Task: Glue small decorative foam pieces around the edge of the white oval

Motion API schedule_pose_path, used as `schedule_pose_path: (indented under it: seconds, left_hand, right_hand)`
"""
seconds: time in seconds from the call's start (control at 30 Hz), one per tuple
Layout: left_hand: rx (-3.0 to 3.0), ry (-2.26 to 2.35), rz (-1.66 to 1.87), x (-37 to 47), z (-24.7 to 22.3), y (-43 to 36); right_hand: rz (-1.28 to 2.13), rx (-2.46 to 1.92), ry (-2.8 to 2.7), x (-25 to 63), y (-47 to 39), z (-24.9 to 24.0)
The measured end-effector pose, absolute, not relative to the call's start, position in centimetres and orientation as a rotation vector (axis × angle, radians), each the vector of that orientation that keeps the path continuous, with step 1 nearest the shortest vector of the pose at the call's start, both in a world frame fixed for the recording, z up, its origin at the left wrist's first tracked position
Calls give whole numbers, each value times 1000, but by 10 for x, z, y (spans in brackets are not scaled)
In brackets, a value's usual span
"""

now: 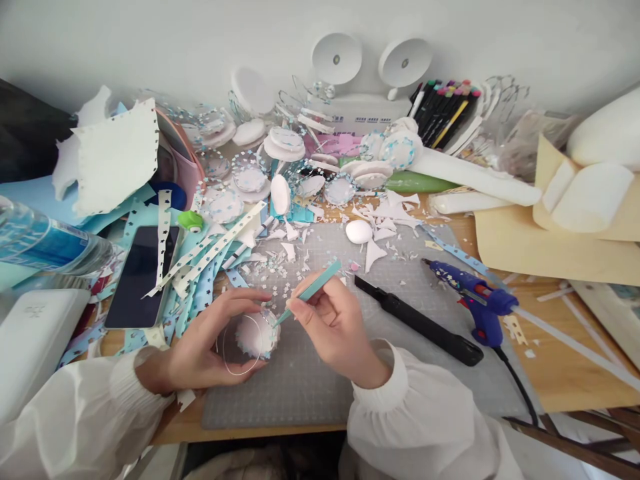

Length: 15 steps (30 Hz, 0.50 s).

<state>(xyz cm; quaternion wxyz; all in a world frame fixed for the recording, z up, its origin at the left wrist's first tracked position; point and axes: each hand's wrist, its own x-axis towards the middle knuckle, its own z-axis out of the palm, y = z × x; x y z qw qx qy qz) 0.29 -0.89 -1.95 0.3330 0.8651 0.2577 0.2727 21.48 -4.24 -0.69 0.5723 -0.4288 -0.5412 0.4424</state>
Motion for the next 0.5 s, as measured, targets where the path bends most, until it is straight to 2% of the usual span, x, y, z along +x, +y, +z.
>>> schedule_pose_path:
  seconds: [0.5]
  left_hand:
    - [2259,690,758,4,-16,-8]
  right_hand:
    - [902,-930,-1417,214,-46,-5]
